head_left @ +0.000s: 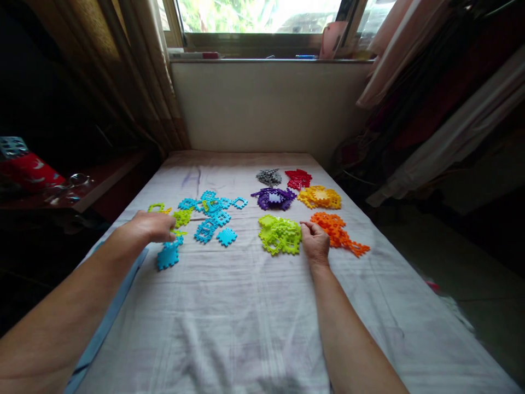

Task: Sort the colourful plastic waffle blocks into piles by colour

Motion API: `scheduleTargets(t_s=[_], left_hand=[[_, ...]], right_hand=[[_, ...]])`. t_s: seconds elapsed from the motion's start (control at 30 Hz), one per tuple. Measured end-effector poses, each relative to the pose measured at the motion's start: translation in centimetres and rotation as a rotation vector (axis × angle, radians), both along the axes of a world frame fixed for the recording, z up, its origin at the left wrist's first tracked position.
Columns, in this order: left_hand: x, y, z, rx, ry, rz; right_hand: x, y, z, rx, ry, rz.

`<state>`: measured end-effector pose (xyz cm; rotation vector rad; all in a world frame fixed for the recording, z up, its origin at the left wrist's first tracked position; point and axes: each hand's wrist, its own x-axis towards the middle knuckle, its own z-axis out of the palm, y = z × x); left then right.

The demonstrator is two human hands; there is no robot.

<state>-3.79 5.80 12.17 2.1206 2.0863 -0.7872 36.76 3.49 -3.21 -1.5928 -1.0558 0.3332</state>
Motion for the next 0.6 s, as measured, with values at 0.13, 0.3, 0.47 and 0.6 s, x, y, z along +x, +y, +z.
scheduleTargets(t_s=[0.13, 0.3, 0.47, 0.6], left_hand=[[4.4, 0.0, -0.4, 0.122, -0.161, -0.111], [12.7, -0.7, -4.7, 0.256, -0.591, -0.278], [17.9, -1.1, -9.1, 0.368, -0.691, -0.318], [18.1, -1.2, -10.3, 0.419, -0.748, -0.362]], right_hand=[[0.0, 0.0, 0.1, 0.014, 0.002, -0.007], [-0.1, -0.1, 0.3, 0.01, 0.026, 0.003], [-0.1, -0.1, 0.4, 0.003, 0.042, -0.002], [-0.1, 0.0, 0.3, 0.0, 0.039, 0.003]])
